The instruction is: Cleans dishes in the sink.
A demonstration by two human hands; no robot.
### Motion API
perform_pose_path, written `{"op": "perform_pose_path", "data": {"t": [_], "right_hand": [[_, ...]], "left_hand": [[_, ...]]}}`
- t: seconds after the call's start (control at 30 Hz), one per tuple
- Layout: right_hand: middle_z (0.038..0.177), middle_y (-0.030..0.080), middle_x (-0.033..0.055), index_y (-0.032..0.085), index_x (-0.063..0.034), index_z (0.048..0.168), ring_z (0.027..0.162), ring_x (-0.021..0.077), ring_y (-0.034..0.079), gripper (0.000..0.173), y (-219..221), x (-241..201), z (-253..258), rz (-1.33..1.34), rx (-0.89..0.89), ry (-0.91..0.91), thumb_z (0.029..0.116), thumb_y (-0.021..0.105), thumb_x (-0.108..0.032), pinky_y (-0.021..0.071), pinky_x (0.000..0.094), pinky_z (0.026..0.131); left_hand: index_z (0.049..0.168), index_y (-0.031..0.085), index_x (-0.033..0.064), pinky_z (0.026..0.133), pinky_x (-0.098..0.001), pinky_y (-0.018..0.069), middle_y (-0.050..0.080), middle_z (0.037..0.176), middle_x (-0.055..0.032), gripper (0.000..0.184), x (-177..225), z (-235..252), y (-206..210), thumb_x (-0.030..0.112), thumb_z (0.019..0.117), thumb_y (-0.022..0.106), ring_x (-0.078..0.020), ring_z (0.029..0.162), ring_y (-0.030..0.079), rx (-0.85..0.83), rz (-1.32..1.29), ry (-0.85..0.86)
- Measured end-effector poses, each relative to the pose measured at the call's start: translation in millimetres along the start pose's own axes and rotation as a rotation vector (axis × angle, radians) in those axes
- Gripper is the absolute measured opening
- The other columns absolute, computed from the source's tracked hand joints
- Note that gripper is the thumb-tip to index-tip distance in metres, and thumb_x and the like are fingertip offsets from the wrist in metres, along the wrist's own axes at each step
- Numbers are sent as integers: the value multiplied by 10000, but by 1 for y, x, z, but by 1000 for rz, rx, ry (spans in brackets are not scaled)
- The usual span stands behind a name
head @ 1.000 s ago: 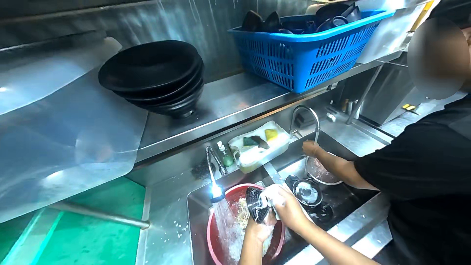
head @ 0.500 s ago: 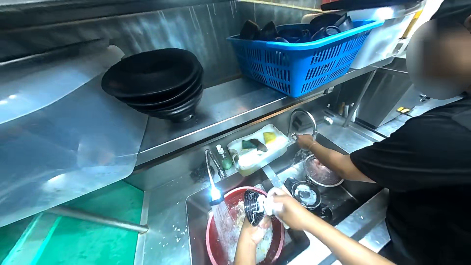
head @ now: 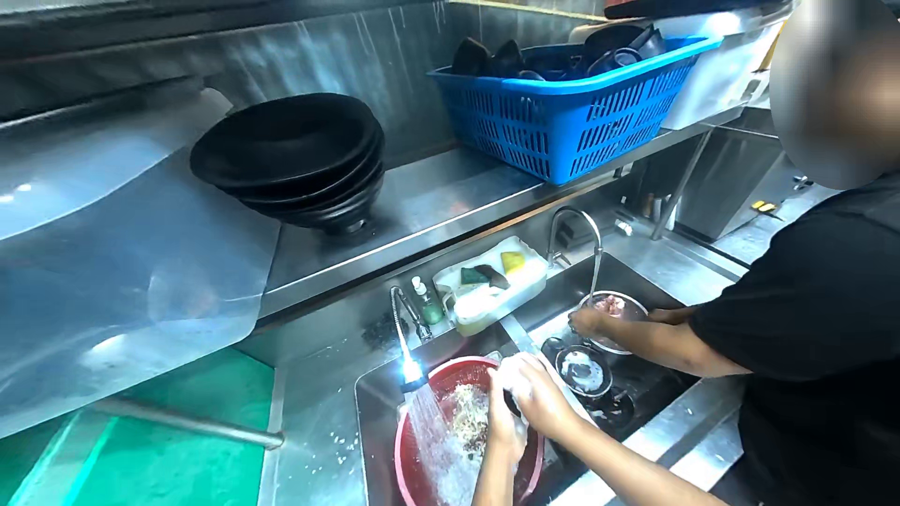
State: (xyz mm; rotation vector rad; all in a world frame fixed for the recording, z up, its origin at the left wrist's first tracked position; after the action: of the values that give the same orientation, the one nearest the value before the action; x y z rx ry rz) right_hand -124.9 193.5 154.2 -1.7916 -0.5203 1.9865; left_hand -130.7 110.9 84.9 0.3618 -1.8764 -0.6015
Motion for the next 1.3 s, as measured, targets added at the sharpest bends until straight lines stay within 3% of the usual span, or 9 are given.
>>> {"op": "perform_pose_path", "data": {"t": [0.17, 0.3, 0.43, 0.57, 0.83, 0.97, 1.17, 1.23, 1.3], "right_hand": [[1264, 661, 228, 684, 35, 1149, 1230, 373, 614, 231, 31, -15, -21, -165, -602, -246, 934, 664, -47, 468, 537, 1088], [1248, 675, 163, 705, -26, 1114, 1259, 345, 591, 180, 13, -29, -5, -423, -380, -457, 978, 602, -81, 457, 505, 1115], [1363, 598, 220, 653, -2, 1243, 1341, 390, 525, 292, 7, 0, 7, -584, -284, -45, 1021, 495, -106, 398, 543, 1158], [1237, 661, 212, 648, 23, 1223, 1189, 328, 629, 329, 21, 16, -8, -38, -250, 215, 914, 649, -89, 493, 512, 1057], [1174, 693, 163, 657, -13, 1238, 1090, 250, 671, 309, 4, 26, -25, 217, -378, 213, 945, 665, -110, 532, 483, 994], [1064, 697, 116, 637, -28, 1224, 934, 204, 685, 285, -11, 108, -36, 651, 30, 468, 984, 587, -174, 591, 409, 835], [1241, 678, 135, 495, -79, 1439, 1096, 232, 689, 530, 21, 150, -55, 757, -78, 684, 936, 656, -117, 588, 452, 945], [1199, 692, 130, 548, -65, 1394, 1058, 219, 695, 452, 13, 161, -52, 646, -106, 704, 948, 617, -78, 590, 442, 925], [1214, 680, 127, 569, -64, 1386, 1073, 208, 675, 431, -9, 173, -45, 532, -109, 715, 957, 610, -90, 569, 437, 944]], "left_hand": [[1276, 599, 50, 794, -436, 597, 718, 1029, -140, 843, 3, -1, -19, 684, 1033, 100, -231, 919, 701, 55, -33, -186], [1245, 608, 102, 793, -505, 602, 721, 1016, -129, 746, -2, -9, -1, 661, 1046, 156, -266, 934, 710, -36, -82, -290], [1371, 581, 53, 932, -485, 573, 678, 1242, -158, 485, 13, 8, -16, 412, 1105, 392, -263, 1121, 670, 64, 143, -84], [1340, 614, 4, 1044, -414, 496, 636, 1330, -155, 435, 26, 15, -21, 315, 1092, 438, -208, 1213, 608, 119, 376, 115], [1379, 558, 37, 936, -451, 559, 663, 1246, -152, 432, 25, 16, -51, 269, 1068, 366, -237, 1111, 657, 119, 186, 51], [1432, 492, 57, 884, -455, 578, 656, 1233, -164, 462, 4, 13, -60, 178, 1009, 350, -247, 1063, 671, 138, 52, 19], [1313, 665, 27, 1107, -426, 465, 651, 1351, -139, 338, -28, 19, -30, 161, 1043, 510, -204, 1276, 596, 64, 639, 62], [1284, 694, 54, 1048, -398, 518, 691, 1287, -108, 322, -38, 23, -32, 227, 1057, 545, -168, 1193, 648, 69, 738, 55], [1281, 689, 57, 699, -360, 611, 708, 1172, -113, 340, -46, 25, -42, 276, 1071, 536, -177, 903, 712, 90, 721, -22]]}}
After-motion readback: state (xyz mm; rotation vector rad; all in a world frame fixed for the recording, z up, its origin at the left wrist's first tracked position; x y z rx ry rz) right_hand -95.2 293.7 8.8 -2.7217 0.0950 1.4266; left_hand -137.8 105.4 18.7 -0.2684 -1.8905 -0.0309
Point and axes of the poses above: each hand's wrist, its own z-axis towards the middle knuckle, its own y-axis out of the palm, x = y × z, the point moved 9 cm from there along z, towards the middle knuckle
